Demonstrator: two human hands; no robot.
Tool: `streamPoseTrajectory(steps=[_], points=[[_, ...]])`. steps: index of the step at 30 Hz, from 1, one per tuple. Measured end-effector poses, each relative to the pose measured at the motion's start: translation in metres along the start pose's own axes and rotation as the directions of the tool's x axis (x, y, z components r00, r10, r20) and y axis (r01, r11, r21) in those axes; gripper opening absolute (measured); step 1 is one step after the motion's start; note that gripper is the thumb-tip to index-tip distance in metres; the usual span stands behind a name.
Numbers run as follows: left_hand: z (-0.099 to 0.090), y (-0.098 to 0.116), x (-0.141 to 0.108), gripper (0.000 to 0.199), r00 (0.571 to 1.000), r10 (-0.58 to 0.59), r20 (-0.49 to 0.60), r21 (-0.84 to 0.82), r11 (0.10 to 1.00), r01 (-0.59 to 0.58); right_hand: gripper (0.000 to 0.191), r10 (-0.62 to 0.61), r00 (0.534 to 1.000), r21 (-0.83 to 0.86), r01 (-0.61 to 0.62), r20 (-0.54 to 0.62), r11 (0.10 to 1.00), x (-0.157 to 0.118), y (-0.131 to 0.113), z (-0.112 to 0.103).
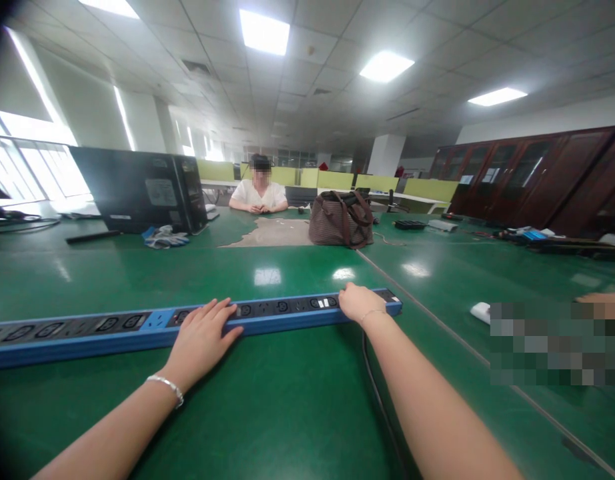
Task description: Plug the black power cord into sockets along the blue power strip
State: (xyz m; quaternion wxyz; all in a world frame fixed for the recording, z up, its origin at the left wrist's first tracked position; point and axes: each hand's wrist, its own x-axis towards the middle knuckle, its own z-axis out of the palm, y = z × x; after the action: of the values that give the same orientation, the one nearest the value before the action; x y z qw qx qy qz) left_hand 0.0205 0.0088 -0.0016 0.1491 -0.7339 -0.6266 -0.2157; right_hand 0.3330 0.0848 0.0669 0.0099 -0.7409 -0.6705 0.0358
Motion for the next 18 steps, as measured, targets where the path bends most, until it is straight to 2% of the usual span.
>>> streamPoseTrajectory(steps=[2, 7, 11, 13, 18], points=[[0.000, 0.000, 0.000, 0.041, 1.000, -0.003, 0.003, -0.005, 1.000, 0.003, 0.045, 0.024, 1.000, -0.024, -0.023, 0.016, 0.999, 0.000, -0.002, 0.002], [0.000, 0.001, 0.000, 0.042, 1.000, -0.009, 0.012, -0.004, 1.000, 0.009, 0.050, 0.064, 0.995, 0.001, -0.064, -0.076, 0.998, -0.007, 0.005, 0.013], [-0.001, 0.000, 0.000, 0.041, 1.000, -0.014, 0.023, -0.011, 1.000, 0.014, 0.046, -0.040, 0.998, -0.056, 0.042, 0.041, 0.998, 0.004, 0.011, 0.009], [-0.001, 0.000, 0.000, 0.041, 0.999, -0.017, 0.028, -0.016, 1.000, 0.017, 0.045, -0.085, 0.995, -0.072, 0.089, 0.059, 0.993, 0.008, 0.013, 0.009], [-0.003, 0.001, 0.000, 0.041, 0.999, -0.017, 0.033, -0.023, 1.000, 0.017, 0.051, 0.001, 0.999, 0.005, 0.000, -0.034, 1.000, 0.005, 0.016, 0.016]])
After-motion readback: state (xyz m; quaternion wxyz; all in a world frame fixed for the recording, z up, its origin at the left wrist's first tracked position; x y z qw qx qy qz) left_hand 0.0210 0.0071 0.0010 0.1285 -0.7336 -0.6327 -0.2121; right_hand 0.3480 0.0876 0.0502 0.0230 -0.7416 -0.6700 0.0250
